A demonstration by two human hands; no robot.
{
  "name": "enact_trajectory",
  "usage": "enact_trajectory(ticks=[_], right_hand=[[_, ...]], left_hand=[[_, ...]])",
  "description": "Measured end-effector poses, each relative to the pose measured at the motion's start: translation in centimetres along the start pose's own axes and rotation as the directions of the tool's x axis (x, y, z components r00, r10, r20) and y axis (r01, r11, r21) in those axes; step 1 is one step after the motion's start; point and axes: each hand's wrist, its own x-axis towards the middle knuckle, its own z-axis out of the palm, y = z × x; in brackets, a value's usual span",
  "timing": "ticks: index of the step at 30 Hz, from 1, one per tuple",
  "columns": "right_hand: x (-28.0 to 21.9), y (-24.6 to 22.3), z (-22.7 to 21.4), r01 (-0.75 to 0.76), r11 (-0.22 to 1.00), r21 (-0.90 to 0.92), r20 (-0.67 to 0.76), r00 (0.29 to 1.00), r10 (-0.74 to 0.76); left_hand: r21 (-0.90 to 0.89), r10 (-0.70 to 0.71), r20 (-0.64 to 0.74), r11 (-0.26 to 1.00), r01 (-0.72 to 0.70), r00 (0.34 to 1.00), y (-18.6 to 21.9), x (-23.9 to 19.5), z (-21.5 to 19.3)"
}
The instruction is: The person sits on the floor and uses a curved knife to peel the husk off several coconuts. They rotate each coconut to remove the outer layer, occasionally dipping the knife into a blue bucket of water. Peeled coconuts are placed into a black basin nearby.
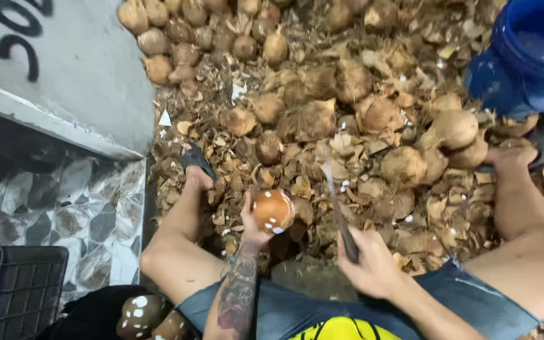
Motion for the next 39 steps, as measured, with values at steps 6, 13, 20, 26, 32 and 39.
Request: enact_trajectory(ticks=[6, 13, 20, 26, 32, 39], right_hand=[[-0.9, 2.4, 3.7, 0.589, 0.807, 0.046, -0.047, 0.808, -0.587], [0.4, 6.3, 5.8, -0.631, 0.750, -0.197, 0.362, 0.664, 0.654], [-0.3, -2.4, 2.0, 0.445, 0.887, 0.120, -0.089, 0.895, -0.437], [0.0, 7.1, 8.0, -0.196, 0.964, -0.180, 0.358, 0.899, 0.250], [0.4, 2.5, 6.4, -0.730, 0.671, 0.130, 0.588, 0.602, 0.541], [1.7, -3.2, 5.9, -0.261, 0.282, 0.923, 0.276, 0.961, -0.013]], left_hand=[[-0.044, -0.026, -0.245, 0.999, 0.015, 0.969, -3.7, 2.6, -4.4], [-0.157, 0.204, -0.136, 0.962, -0.224, 0.970, -1.4, 2.9, -2.4], [0.135, 0.162, -0.293, 0.983, -0.127, 0.942, -2.3, 2.8, -5.6], [0.208, 0.343, -0.352, 0.936, -0.284, 0.871, -3.9, 3.5, -3.0], [0.046, 0.308, -0.163, 0.951, -0.305, 0.937, -3.7, 2.7, -1.7], [-0.343, 0.137, -0.176, 0.920, -0.191, 0.975, -2.8, 2.5, -0.8]])
